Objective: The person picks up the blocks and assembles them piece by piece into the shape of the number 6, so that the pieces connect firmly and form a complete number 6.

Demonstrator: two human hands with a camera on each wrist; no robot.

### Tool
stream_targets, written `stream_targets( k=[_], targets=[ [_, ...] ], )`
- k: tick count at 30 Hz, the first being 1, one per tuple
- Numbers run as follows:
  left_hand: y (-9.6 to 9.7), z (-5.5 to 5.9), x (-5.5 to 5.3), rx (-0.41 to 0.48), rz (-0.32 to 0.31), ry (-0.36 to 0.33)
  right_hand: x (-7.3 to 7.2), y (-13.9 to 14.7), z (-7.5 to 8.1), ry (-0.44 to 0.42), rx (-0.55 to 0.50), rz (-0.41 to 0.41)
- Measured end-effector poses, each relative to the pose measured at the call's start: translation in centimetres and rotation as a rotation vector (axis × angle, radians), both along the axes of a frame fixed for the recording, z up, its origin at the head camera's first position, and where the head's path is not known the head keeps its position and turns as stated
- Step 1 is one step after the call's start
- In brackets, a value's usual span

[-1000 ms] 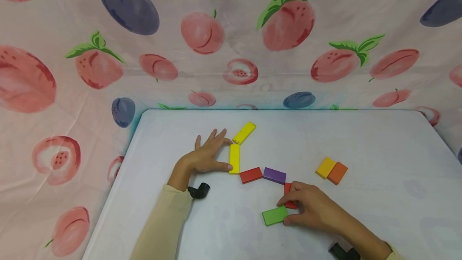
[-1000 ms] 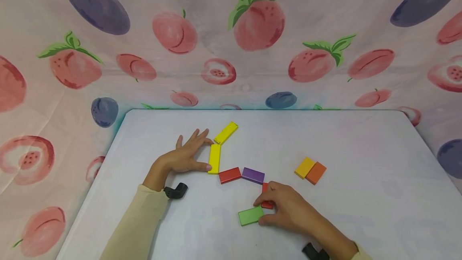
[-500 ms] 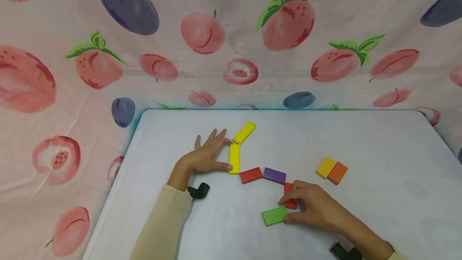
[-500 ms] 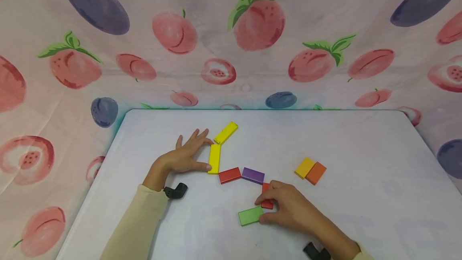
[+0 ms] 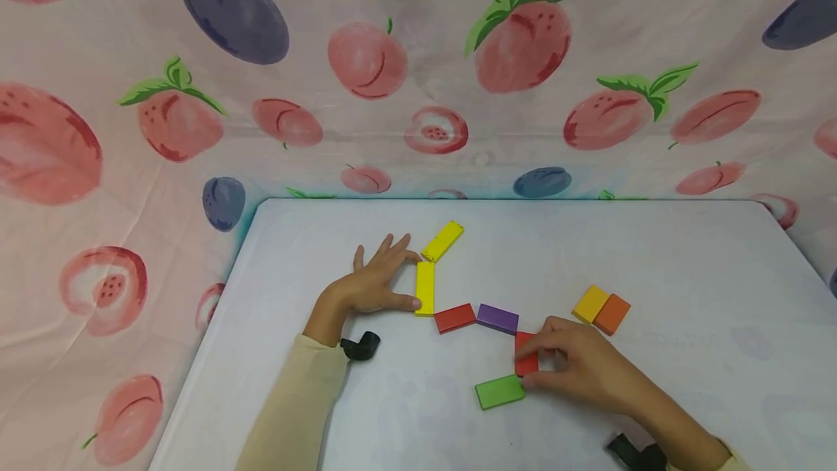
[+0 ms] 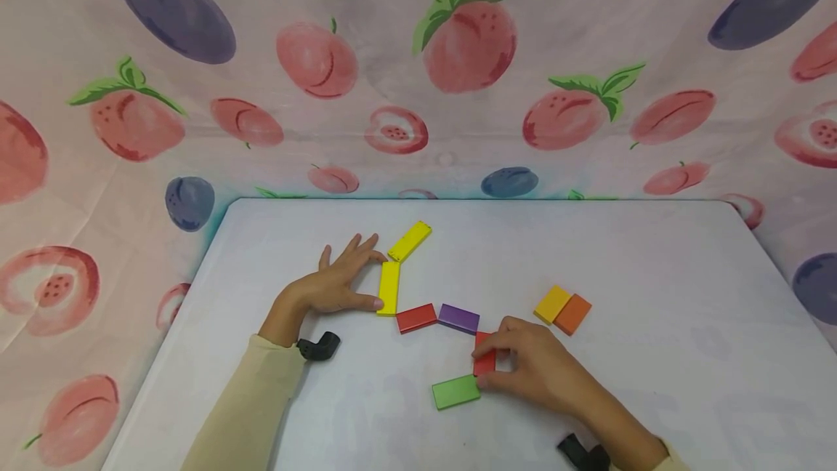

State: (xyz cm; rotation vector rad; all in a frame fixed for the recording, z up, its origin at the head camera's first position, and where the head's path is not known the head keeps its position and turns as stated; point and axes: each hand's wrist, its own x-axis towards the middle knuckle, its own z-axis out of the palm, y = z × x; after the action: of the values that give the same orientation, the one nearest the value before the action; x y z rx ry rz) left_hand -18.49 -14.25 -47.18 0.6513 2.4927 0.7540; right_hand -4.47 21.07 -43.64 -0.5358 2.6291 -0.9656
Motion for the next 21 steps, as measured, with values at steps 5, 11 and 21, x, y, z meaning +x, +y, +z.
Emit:
stream_targets(
  k=[5,11,21],
  targets=[
    [0.0,0.1,0.0,0.001,-0.002,-0.001,-0.2,0.4,0.3,0.006,0.023,-0.023],
    [-0.1,-0.1,0.0,-0.008,0.001,-0.002,-0.2,1.3,0.5,0.016,0.033,-0.082],
    [0.0,-0.1,0.0,-0.007,0.001,0.000,-0.7,3.5,1.0,0.100,0.054,-0.178]
  ],
)
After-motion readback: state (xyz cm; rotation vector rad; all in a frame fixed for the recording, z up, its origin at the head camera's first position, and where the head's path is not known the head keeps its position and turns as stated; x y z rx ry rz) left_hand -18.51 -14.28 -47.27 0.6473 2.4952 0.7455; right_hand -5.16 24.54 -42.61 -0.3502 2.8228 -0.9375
